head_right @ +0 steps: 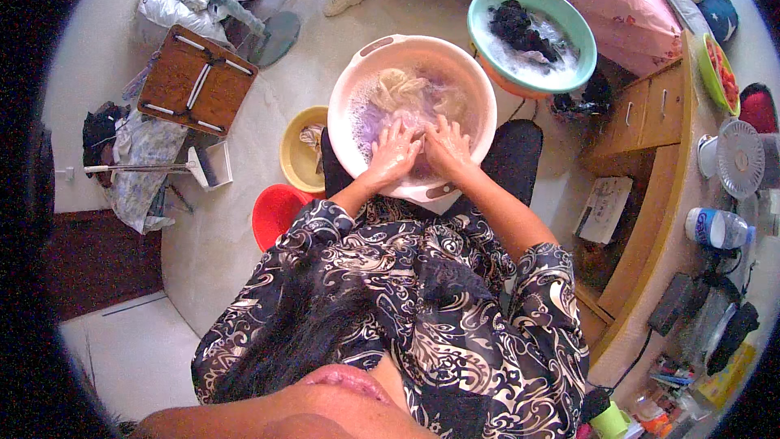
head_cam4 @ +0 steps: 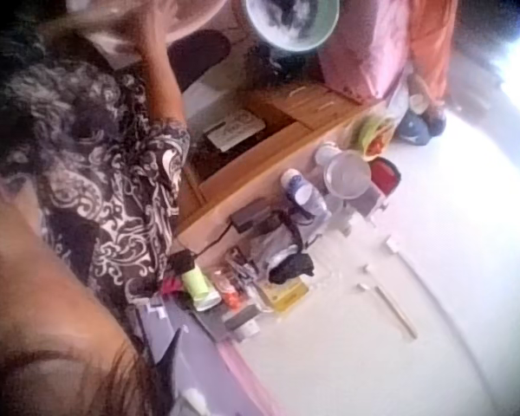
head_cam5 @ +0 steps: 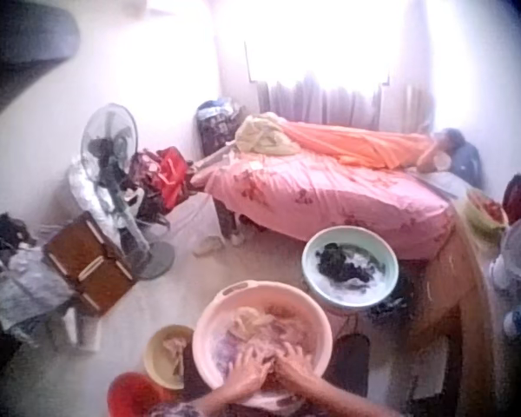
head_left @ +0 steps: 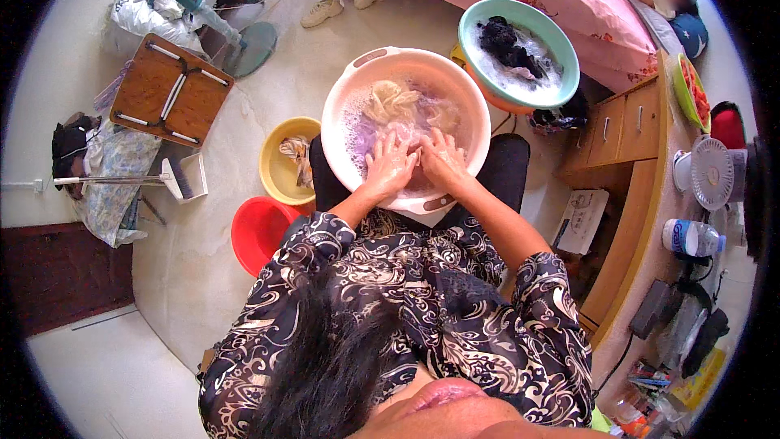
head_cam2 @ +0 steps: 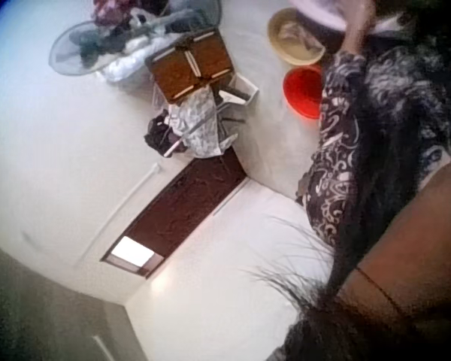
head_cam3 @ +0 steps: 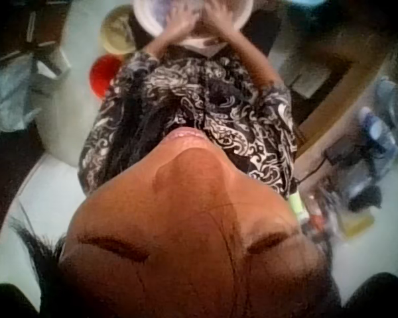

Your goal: The person washes clothes by hand in a plastic basin, scrubbing a patterned garment and a light-colored bra in soapy water and wringing them out.

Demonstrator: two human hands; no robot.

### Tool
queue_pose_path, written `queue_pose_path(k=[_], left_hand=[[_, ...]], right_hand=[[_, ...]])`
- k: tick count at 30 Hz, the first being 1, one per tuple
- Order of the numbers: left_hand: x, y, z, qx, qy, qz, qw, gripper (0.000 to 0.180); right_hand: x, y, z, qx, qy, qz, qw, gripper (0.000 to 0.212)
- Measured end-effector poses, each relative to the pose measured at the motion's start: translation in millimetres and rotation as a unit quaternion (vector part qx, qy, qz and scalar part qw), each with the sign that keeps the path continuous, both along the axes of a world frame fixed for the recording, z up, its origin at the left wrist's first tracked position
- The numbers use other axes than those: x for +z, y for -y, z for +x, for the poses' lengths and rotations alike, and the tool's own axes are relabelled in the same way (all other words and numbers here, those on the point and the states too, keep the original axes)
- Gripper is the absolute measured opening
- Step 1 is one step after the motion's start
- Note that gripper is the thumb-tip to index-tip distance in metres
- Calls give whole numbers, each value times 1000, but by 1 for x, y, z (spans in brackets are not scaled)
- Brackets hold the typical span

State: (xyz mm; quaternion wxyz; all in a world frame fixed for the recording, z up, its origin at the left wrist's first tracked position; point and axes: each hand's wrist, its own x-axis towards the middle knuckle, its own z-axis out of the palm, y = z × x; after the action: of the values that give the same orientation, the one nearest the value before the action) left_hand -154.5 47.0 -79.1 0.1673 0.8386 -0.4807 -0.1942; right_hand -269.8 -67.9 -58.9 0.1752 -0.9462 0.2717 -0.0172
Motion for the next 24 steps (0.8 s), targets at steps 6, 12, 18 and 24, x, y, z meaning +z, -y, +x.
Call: queue_pose_path(k=[6, 12, 18, 24], left_hand=[[-33, 18, -4, 18, -15, 19, 1000, 55], [-33, 50, 18, 6, 36, 41, 998, 35], [-54, 66, 46, 20, 143, 26, 989, 26], [-65, 76, 78, 10, -8, 18, 1000, 30]], right_hand=[[-72, 23, 15, 87, -85, 3, 993, 34], [-112, 45, 32, 89, 3, 5, 996, 34], [-80, 51, 83, -103, -55, 243, 963, 39], [-103, 64, 82, -69, 1, 167, 984, 32]])
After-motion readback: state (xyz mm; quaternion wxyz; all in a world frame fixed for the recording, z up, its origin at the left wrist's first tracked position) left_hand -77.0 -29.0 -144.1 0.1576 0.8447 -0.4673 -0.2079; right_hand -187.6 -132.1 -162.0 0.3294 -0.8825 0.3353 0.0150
